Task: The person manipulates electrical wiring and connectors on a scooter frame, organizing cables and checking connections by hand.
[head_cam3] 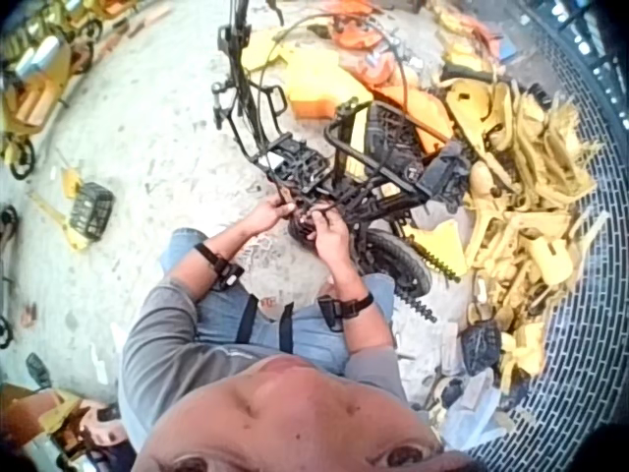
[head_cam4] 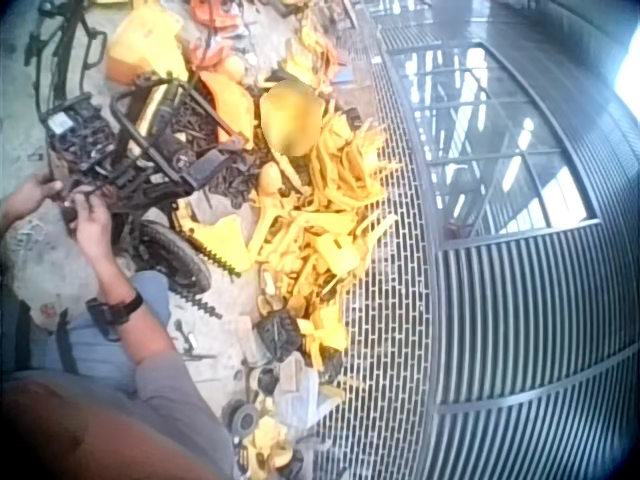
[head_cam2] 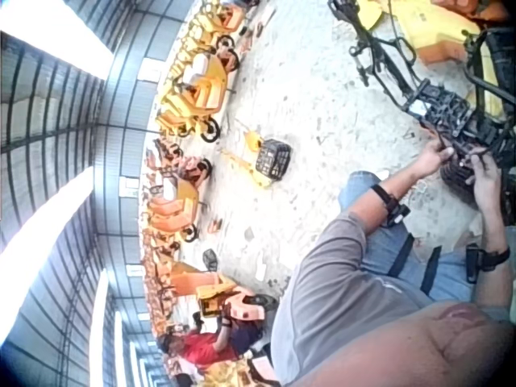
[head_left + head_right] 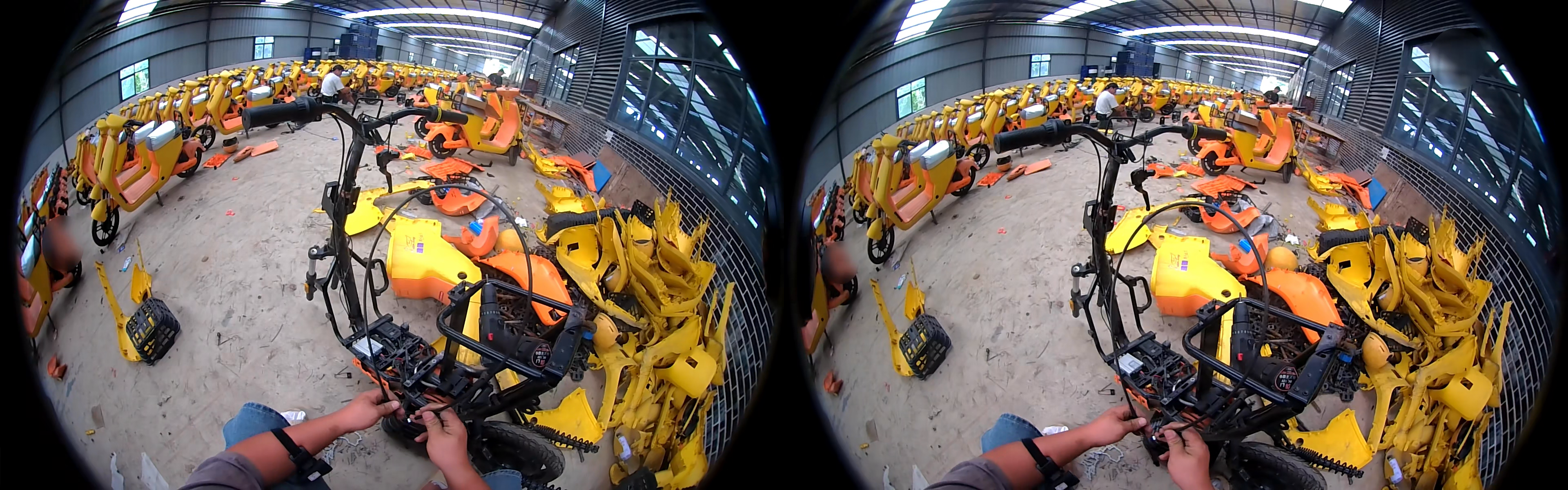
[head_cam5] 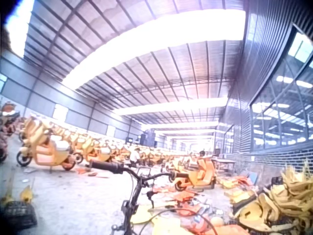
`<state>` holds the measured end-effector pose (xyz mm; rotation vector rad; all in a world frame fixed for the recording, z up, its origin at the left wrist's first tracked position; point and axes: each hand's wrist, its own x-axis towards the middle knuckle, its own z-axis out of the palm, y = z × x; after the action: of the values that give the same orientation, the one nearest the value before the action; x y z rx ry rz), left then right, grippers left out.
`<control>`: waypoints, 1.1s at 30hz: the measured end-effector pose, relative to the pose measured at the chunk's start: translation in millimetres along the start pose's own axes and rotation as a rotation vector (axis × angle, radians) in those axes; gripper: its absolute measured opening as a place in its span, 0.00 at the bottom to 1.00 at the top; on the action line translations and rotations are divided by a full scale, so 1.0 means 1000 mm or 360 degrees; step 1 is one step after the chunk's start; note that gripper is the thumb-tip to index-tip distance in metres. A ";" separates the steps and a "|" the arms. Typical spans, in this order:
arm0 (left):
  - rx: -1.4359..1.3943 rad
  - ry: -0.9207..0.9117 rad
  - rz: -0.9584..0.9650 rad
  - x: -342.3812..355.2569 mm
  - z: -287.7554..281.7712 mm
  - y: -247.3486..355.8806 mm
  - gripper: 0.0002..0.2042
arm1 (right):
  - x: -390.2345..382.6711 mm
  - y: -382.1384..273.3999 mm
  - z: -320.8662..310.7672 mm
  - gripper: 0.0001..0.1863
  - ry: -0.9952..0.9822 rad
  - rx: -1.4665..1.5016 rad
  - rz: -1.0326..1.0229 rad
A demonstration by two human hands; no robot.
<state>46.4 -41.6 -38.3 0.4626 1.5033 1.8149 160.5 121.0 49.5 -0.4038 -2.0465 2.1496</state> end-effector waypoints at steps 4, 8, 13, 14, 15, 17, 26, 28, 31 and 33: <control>-0.0001 -0.0081 0.0009 -0.001 0.005 0.006 0.06 | 0.000 -0.001 0.000 0.07 0.0018 -0.0041 -0.0033; -0.0103 -0.0118 0.0050 -0.003 0.004 0.007 0.08 | 0.001 0.002 0.000 0.07 0.0025 -0.0058 -0.0063; -0.0141 -0.0184 -0.0064 -0.003 0.001 0.003 0.09 | 0.002 -0.003 0.005 0.07 0.0062 -0.0217 -0.0114; -0.0124 -0.0192 -0.0089 -0.003 0.001 0.003 0.10 | 0.002 0.000 0.005 0.07 0.0066 -0.0219 -0.0104; -0.0108 -0.0198 -0.0115 -0.002 0.001 0.002 0.10 | 0.003 0.003 0.005 0.07 0.0069 -0.0221 -0.0095; -0.0094 -0.0215 -0.0153 -0.002 0.000 0.001 0.10 | 0.004 0.006 0.006 0.07 0.0057 -0.0254 -0.0111; -0.0232 -0.0220 -0.0177 0.001 -0.005 -0.005 0.13 | 0.003 -0.009 0.011 0.06 0.0075 -0.0358 -0.0193; -0.0258 -0.0218 -0.0170 0.001 -0.004 -0.004 0.15 | 0.002 -0.010 0.011 0.06 0.0082 -0.0349 -0.0190; -0.0343 -0.0323 -0.0037 0.001 -0.003 -0.006 0.17 | 0.002 -0.010 0.011 0.06 0.0081 -0.0326 -0.0193; -0.0370 -0.0370 -0.0069 0.000 -0.003 -0.007 0.17 | 0.002 -0.010 0.011 0.06 0.0080 -0.0320 -0.0221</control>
<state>46.4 -43.1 -46.2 0.5026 1.1226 1.8064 155.0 111.6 59.4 -0.3246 -2.2002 1.8452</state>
